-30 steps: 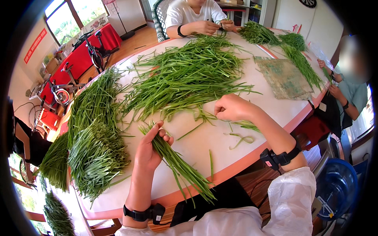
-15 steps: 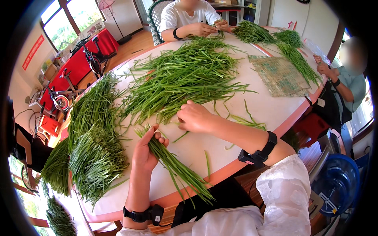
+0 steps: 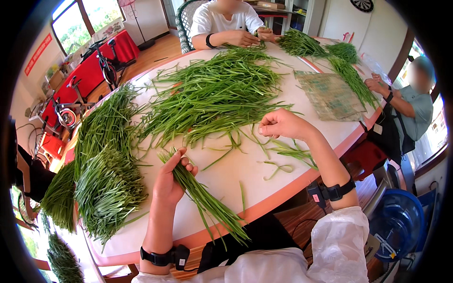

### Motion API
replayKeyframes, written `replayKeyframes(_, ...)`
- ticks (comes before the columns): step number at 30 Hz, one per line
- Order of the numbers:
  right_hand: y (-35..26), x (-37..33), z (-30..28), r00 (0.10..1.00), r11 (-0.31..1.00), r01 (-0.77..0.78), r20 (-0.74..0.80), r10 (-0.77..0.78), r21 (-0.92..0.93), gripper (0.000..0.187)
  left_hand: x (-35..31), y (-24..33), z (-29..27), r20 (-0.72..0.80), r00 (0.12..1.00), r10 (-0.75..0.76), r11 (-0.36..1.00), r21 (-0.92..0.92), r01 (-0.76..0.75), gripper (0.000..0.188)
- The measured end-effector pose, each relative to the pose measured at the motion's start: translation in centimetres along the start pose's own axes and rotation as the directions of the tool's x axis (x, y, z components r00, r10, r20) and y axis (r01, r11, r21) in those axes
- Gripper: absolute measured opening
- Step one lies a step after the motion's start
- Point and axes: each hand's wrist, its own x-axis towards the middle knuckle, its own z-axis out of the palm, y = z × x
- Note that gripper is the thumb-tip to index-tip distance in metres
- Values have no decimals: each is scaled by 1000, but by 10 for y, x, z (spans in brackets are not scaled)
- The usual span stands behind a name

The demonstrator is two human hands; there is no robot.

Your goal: The person cleans a bundle of chives by hand, stripping away wilted outer leaves and damaged parts from each individual stalk.

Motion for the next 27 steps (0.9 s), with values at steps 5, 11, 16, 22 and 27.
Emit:
replayKeyframes(5,12,11,22,950,923,163,-197,-242,-349,19,0,-2,1,19,1000,-9,1000,29,9,21)
replayKeyframes(11,7,30,42,940,798,159,-158,-303,-581,21,4,0,-1,30,1000,-2,1000,21,1,20)
replayKeyframes(16,14,19,33,964,981,91,-232,-131,-174,21,1,-2,-2,29,999,-16,1000,3,16,20)
replayKeyframes(22,18,24,40,948,795,144,-147,-281,-589,21,2,-2,1,35,999,-19,999,34,18,20)
replayKeyframes(27,-1,0,23,984,993,120,-134,-120,-6,20,1,-1,-2,42,999,-13,1000,13,12,20)
